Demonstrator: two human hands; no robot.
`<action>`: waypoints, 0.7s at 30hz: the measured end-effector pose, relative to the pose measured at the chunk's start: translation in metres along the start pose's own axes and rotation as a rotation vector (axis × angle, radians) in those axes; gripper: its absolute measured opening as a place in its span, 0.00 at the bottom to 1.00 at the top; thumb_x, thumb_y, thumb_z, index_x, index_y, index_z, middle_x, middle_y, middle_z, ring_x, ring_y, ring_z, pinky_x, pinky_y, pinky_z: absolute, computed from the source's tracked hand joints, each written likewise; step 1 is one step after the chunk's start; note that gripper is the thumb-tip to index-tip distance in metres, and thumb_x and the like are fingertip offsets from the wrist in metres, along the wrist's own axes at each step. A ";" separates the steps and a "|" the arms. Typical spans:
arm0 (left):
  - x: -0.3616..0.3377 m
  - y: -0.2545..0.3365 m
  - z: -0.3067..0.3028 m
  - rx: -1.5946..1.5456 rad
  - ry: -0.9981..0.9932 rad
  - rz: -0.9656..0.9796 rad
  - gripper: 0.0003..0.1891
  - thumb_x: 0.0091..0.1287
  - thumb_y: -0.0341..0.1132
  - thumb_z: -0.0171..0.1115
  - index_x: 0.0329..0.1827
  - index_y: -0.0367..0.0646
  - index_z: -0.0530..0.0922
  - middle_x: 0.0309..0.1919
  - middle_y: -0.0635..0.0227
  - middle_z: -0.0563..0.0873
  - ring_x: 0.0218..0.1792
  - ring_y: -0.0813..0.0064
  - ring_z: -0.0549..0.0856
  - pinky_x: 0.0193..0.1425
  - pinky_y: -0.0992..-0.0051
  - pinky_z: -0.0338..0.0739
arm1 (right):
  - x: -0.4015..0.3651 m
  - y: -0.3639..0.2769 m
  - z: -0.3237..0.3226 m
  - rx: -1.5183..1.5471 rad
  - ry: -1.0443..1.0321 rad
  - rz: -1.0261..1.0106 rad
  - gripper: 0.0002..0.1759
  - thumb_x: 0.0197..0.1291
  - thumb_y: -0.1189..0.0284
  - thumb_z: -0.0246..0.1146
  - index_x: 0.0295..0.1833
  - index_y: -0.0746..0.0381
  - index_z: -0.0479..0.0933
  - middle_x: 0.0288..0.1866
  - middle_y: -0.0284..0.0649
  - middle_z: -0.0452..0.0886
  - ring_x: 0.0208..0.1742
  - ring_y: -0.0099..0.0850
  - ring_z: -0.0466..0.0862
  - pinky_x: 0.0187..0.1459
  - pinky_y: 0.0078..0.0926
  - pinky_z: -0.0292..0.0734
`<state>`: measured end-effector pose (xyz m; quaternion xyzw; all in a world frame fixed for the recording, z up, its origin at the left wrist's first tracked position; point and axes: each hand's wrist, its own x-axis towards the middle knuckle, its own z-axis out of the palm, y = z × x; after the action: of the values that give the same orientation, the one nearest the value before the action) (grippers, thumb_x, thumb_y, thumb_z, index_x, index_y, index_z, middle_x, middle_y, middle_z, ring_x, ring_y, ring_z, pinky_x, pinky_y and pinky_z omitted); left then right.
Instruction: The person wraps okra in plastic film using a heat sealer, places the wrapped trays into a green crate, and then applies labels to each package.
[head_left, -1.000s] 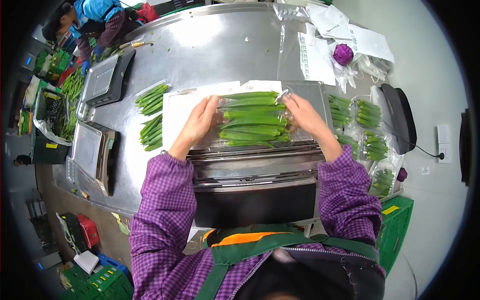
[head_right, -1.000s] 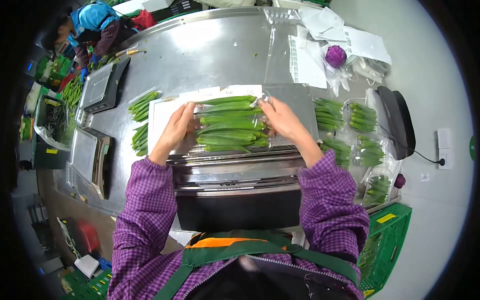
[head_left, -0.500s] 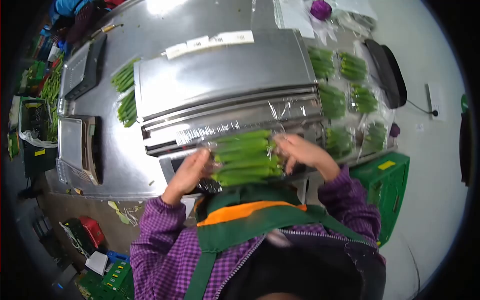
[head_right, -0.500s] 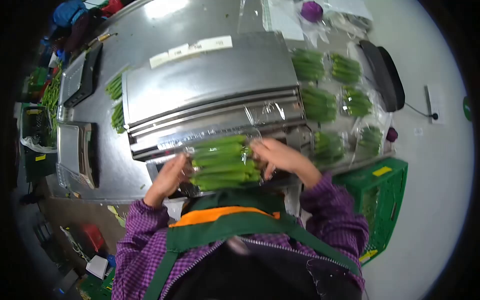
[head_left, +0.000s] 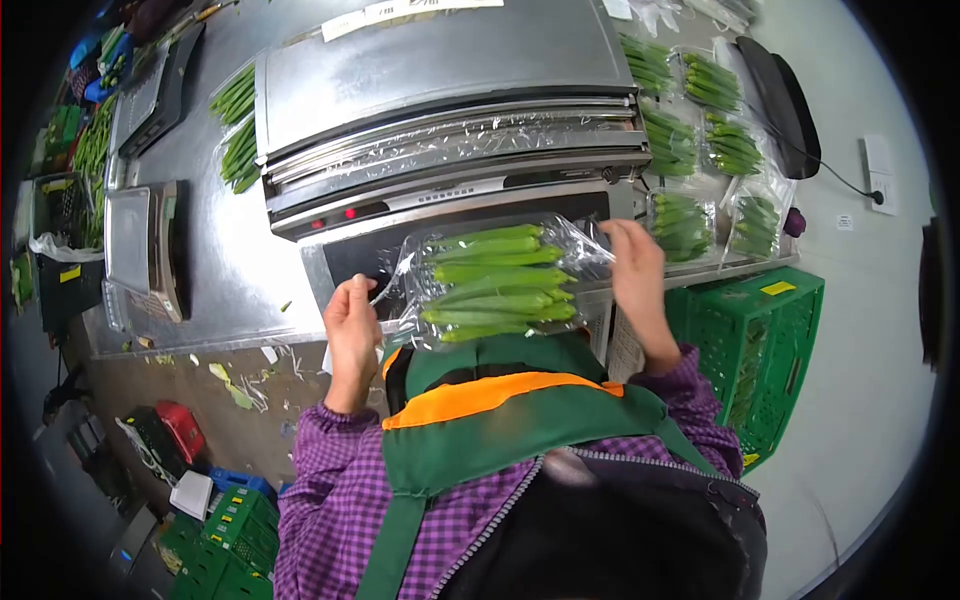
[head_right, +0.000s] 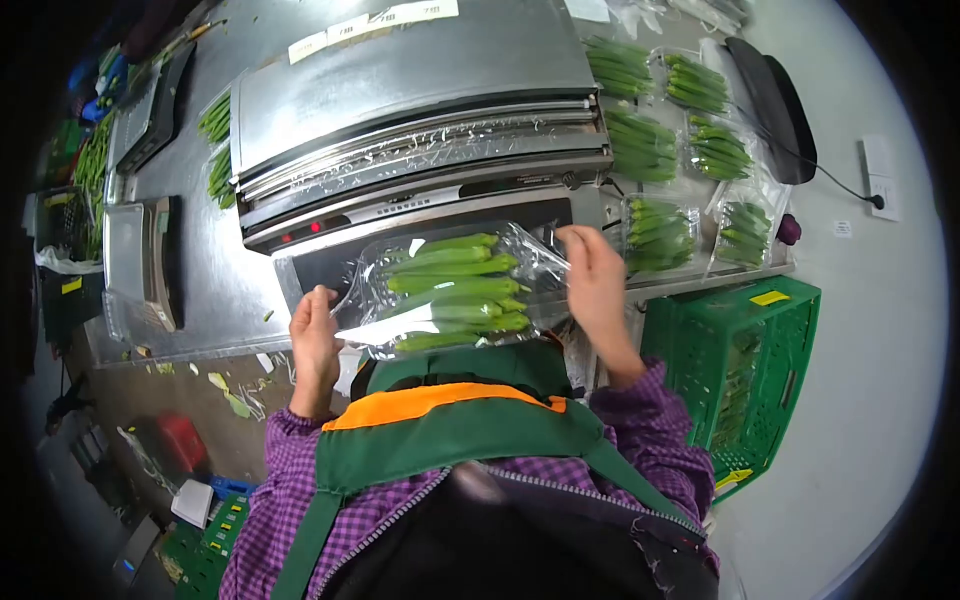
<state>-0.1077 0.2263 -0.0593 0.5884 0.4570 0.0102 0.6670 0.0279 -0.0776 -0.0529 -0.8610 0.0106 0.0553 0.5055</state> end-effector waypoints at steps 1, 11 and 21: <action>-0.006 -0.004 -0.009 0.021 0.013 -0.047 0.12 0.71 0.45 0.54 0.34 0.47 0.77 0.13 0.86 0.60 0.12 0.92 0.55 0.12 0.86 0.49 | -0.007 0.008 -0.011 -0.001 -0.011 0.007 0.10 0.66 0.73 0.53 0.41 0.66 0.78 0.25 0.34 0.79 0.23 0.23 0.74 0.27 0.25 0.70; -0.008 -0.101 0.015 0.110 -0.645 -0.077 0.18 0.72 0.40 0.51 0.53 0.32 0.74 0.39 0.62 0.82 0.38 0.74 0.83 0.42 0.78 0.78 | -0.085 0.084 0.054 0.879 -0.688 0.877 0.15 0.61 0.67 0.60 0.49 0.64 0.73 0.52 0.39 0.76 0.51 0.28 0.77 0.52 0.34 0.72; -0.055 -0.002 0.030 -0.356 -0.662 0.250 0.16 0.71 0.37 0.51 0.54 0.35 0.74 0.47 0.63 0.82 0.45 0.77 0.80 0.47 0.75 0.76 | -0.071 -0.056 0.017 1.080 -1.113 0.501 0.20 0.62 0.58 0.58 0.50 0.63 0.73 0.59 0.44 0.71 0.59 0.35 0.73 0.62 0.46 0.62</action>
<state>-0.1227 0.1720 -0.0314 0.4862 0.1335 -0.0199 0.8634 -0.0400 -0.0383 -0.0046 -0.3172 -0.0250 0.5738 0.7547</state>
